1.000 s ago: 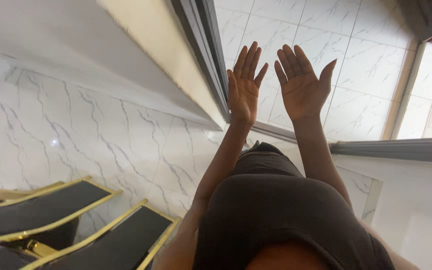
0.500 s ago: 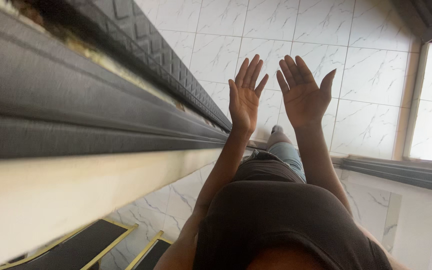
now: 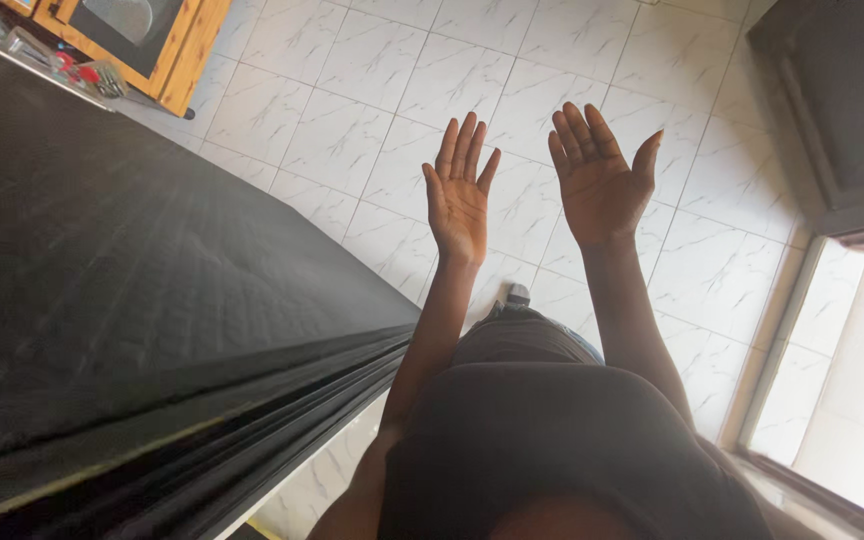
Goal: The person carries a plate to the dining table, wipes it with a cloth, and sets it on the table. They then retrieve a bowl, wipe it with the cloth, and place it on top of the plate.
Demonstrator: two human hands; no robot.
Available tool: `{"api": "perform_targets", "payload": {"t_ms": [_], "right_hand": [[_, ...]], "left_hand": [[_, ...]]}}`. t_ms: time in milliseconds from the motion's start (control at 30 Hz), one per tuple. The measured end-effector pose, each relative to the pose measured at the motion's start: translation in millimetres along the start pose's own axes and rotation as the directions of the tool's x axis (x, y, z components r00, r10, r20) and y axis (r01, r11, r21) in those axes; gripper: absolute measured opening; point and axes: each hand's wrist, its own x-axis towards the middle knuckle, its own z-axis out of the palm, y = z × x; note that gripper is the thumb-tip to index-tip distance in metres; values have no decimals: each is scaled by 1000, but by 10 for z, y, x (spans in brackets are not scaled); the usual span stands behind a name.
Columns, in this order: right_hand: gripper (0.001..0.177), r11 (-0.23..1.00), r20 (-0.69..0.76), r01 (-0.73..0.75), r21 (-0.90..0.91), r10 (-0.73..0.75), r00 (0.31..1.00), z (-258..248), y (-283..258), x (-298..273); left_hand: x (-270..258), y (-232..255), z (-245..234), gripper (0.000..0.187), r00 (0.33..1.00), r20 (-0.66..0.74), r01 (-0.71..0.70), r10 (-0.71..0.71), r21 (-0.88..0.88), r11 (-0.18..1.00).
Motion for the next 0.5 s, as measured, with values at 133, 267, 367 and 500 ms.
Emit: {"api": "perform_targets", "payload": {"t_ms": [133,267,367,500], "right_hand": [[83,999,3,-10,-31,10,1000,-141,-366,552],[83,999,-44,21,-46,-23,999,-302,-630,1004],[83,999,-43,11,-32,-12,999,-415,-710,1261],[82,1000,-58,-6,4,7,998,-559,-827,1702]], "left_hand": [[428,-306,79,76,998,-66,-16,17,20,1000],[828,-610,136,74,996,-89,-22,22,4,1000],[1089,-823,166,74,994,-106,21,-20,12,1000],[1587,-1177,139,73,997,-59,45,-46,-18,999]]}}
